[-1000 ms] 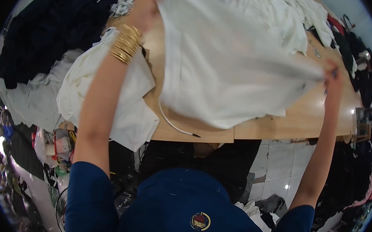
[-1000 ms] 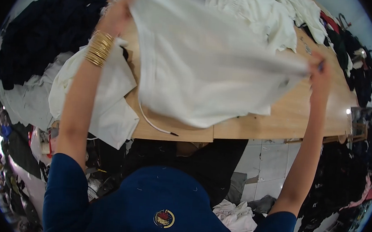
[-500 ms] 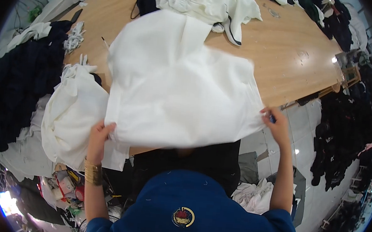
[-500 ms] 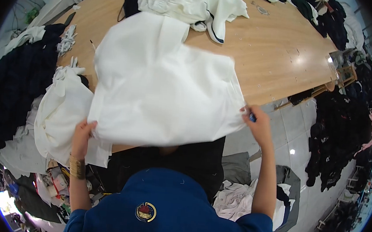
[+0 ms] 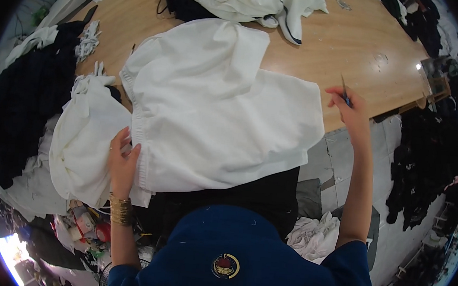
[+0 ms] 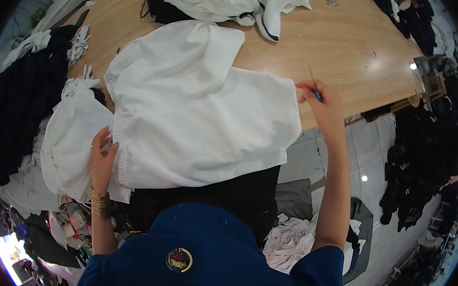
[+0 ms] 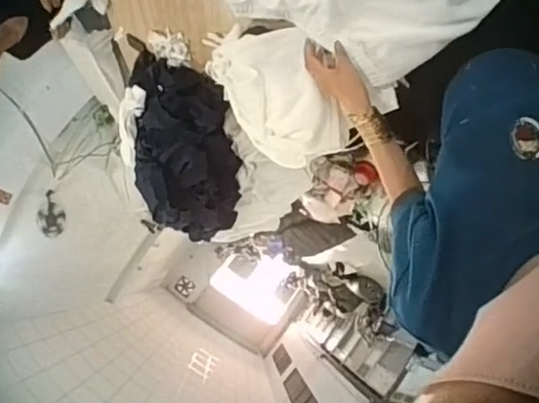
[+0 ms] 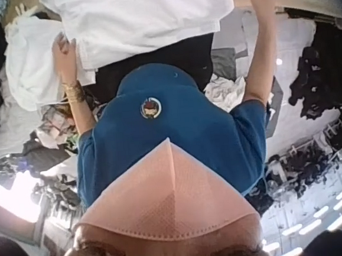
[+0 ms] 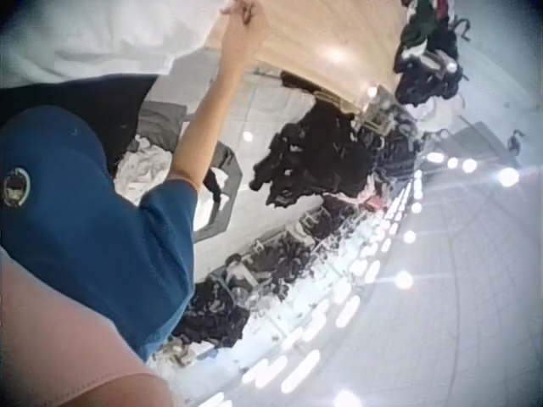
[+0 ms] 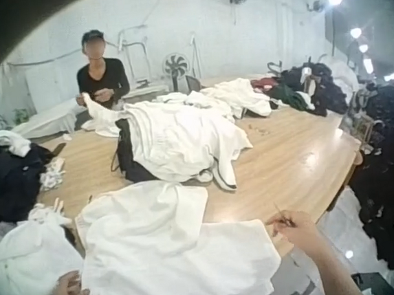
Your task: Trimming excess threads from white athletic shorts using thread snips.
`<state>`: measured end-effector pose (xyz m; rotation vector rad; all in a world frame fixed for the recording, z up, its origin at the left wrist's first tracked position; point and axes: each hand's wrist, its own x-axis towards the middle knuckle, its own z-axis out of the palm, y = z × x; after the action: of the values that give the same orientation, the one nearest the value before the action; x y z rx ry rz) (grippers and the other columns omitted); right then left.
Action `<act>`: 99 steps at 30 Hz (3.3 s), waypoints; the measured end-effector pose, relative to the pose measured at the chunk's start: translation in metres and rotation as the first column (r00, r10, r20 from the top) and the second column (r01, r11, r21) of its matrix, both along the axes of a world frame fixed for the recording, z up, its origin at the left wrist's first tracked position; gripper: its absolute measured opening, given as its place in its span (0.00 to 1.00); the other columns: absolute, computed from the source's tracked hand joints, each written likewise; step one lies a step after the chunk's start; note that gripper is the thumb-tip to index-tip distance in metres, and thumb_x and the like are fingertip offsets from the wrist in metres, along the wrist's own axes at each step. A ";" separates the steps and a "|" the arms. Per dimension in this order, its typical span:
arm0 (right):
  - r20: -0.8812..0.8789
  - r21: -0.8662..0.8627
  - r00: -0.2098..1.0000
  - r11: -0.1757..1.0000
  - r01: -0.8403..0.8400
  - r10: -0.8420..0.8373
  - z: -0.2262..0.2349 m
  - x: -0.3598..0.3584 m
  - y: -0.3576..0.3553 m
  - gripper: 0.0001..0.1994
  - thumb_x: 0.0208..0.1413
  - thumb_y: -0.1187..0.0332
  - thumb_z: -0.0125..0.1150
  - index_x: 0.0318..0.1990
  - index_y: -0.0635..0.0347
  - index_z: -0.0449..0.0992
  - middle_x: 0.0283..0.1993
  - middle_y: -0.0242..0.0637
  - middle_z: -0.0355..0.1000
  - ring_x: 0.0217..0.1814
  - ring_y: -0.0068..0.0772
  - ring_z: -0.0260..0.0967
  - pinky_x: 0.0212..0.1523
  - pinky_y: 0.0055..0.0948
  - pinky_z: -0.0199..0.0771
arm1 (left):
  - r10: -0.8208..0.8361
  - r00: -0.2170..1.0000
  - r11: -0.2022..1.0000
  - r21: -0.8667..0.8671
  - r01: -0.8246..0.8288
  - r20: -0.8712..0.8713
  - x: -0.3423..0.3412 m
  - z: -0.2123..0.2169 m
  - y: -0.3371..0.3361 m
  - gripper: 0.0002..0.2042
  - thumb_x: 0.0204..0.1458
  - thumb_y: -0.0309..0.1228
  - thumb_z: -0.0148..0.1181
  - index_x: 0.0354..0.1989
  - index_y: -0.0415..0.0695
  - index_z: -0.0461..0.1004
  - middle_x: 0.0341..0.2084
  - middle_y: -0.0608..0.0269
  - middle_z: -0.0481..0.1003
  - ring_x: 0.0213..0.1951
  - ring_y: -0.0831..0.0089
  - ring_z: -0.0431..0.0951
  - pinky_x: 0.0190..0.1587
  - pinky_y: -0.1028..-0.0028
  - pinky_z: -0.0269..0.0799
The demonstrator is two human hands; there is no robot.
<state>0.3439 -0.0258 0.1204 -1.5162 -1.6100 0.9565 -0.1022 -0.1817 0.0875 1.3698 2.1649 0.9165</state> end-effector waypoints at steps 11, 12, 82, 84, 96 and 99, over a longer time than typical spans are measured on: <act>-0.416 -0.360 0.899 0.933 -0.025 -0.136 -0.083 -0.101 0.141 0.09 0.49 0.64 0.61 0.28 0.61 0.74 0.18 0.27 0.66 0.11 0.11 0.45 0.11 0.19 0.41 | 0.119 0.846 0.985 0.048 -0.168 0.519 -0.013 -0.031 0.015 0.28 0.49 0.27 0.58 0.59 0.41 0.56 0.46 0.53 0.67 0.46 0.70 0.69 0.47 0.74 0.66; -0.472 -0.372 0.867 0.927 -0.034 -0.157 -0.086 -0.107 0.146 0.09 0.48 0.64 0.63 0.26 0.60 0.72 0.16 0.25 0.63 0.11 0.12 0.45 0.11 0.19 0.41 | 0.132 0.815 0.988 -0.005 -0.157 0.564 -0.015 -0.029 0.016 0.27 0.50 0.27 0.57 0.59 0.39 0.55 0.44 0.53 0.69 0.44 0.71 0.70 0.46 0.76 0.66; -0.321 -0.172 0.946 0.979 -0.106 0.046 -0.058 -0.052 -0.127 0.23 0.48 0.72 0.62 0.54 0.62 0.67 0.37 0.33 0.70 0.33 0.18 0.65 0.38 0.21 0.68 | -0.426 0.497 0.797 0.054 0.601 0.756 0.109 0.034 0.056 0.27 0.46 0.23 0.58 0.57 0.47 0.62 0.49 0.59 0.65 0.46 0.73 0.69 0.45 0.72 0.69; -0.404 -0.122 0.879 0.937 -0.328 0.255 -0.042 -0.084 -0.124 0.21 0.49 0.74 0.59 0.53 0.61 0.68 0.37 0.30 0.70 0.35 0.18 0.64 0.38 0.19 0.65 | -0.273 0.308 0.834 0.064 0.548 0.911 0.154 0.027 0.044 0.23 0.49 0.25 0.55 0.56 0.45 0.63 0.46 0.60 0.69 0.46 0.73 0.71 0.45 0.76 0.68; -0.137 0.031 0.884 0.890 0.454 -0.446 -0.072 -0.038 -0.072 0.13 0.48 0.68 0.61 0.41 0.62 0.74 0.28 0.29 0.66 0.26 0.16 0.58 0.27 0.18 0.61 | -0.132 0.491 0.983 0.051 0.175 0.861 0.163 -0.010 0.065 0.12 0.50 0.21 0.48 0.43 0.39 0.70 0.34 0.66 0.74 0.34 0.79 0.72 0.39 0.80 0.67; 0.031 0.141 0.928 0.921 0.363 -0.370 -0.094 -0.031 -0.052 0.16 0.47 0.65 0.63 0.41 0.66 0.73 0.28 0.30 0.66 0.29 0.19 0.60 0.29 0.19 0.62 | -0.373 0.751 0.928 0.223 0.299 0.545 0.159 0.000 0.068 0.11 0.49 0.20 0.48 0.41 0.39 0.72 0.35 0.67 0.74 0.34 0.79 0.72 0.39 0.81 0.66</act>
<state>0.3134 -0.0779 0.0265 -1.6859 -1.3311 0.5908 0.0563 -0.1140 0.0875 1.2606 1.3650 1.1487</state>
